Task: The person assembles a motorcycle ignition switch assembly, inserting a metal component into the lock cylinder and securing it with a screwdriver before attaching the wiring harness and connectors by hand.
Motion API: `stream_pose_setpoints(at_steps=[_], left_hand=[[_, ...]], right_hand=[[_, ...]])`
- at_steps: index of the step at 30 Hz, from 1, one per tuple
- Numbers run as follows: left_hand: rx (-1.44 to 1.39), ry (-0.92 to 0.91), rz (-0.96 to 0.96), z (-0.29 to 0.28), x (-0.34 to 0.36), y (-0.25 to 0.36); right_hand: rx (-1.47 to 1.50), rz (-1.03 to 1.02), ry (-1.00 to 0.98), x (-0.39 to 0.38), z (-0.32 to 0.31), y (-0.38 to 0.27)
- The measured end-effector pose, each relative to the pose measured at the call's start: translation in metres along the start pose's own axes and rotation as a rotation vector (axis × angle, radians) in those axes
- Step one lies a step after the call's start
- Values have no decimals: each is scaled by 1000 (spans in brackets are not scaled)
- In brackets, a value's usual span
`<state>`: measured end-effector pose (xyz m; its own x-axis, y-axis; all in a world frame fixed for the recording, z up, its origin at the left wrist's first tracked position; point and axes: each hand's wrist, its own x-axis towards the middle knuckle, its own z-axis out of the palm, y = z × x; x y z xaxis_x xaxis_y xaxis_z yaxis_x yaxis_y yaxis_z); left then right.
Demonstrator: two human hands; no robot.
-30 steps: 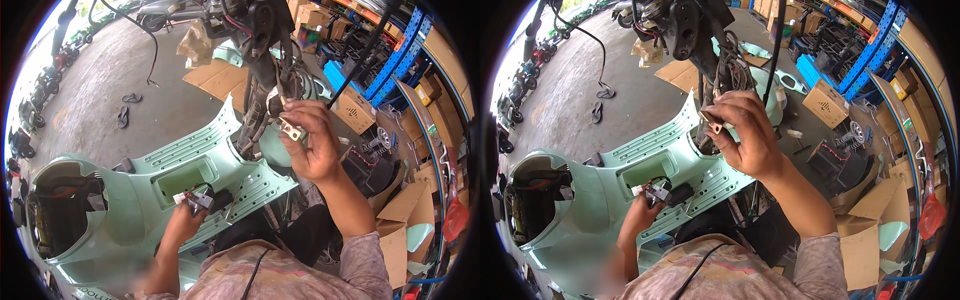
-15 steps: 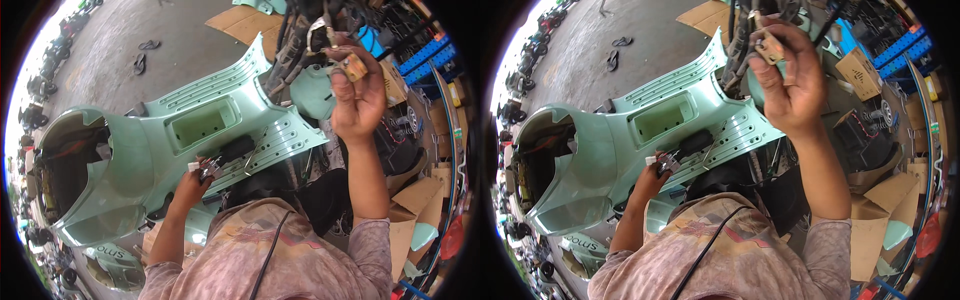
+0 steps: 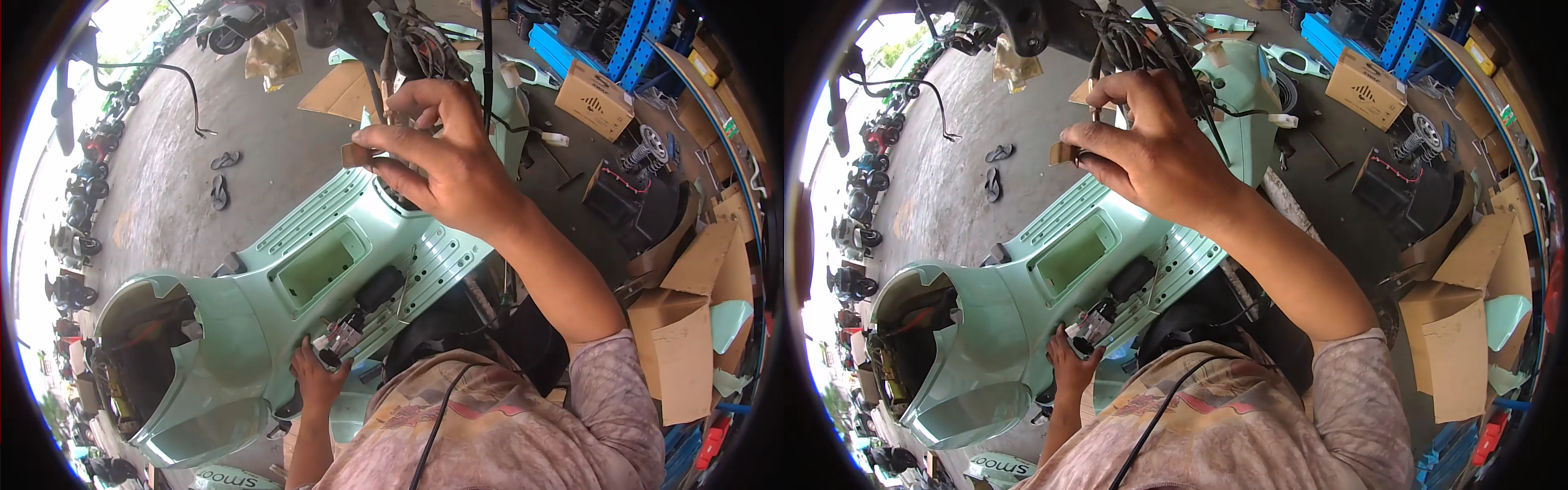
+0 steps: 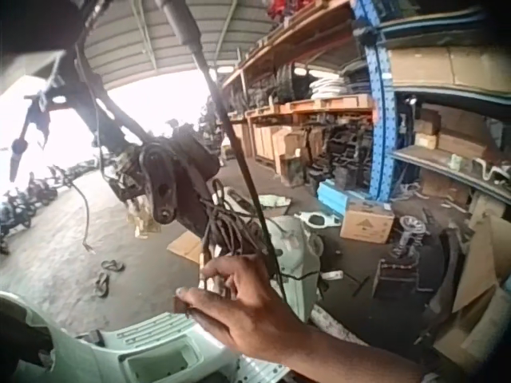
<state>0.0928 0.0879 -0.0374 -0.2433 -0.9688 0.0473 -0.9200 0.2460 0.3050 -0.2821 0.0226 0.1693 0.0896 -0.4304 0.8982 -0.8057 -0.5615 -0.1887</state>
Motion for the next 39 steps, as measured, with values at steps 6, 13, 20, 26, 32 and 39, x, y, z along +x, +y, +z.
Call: stream_pose_setpoints(at_steps=[6,13,20,26,32,39], left_hand=[[-302,298,101,-59,23,36],[-1522,-95,289,-132,157,218],[-1416,102,448,-139,199,232],[-1235,138,563,-152,203,230],[-1252,-45,493,-161,212,214],[-1145,-65,454,-153,217,213]], right_hand=[[90,63,9,3,12,-8],[136,173,-11,-7,23,-14],[954,675,182,1,34,-21],[1031,942,129,28,37,-5],[1358,921,119,24,44,2],[1162,929,107,23,51,12]])
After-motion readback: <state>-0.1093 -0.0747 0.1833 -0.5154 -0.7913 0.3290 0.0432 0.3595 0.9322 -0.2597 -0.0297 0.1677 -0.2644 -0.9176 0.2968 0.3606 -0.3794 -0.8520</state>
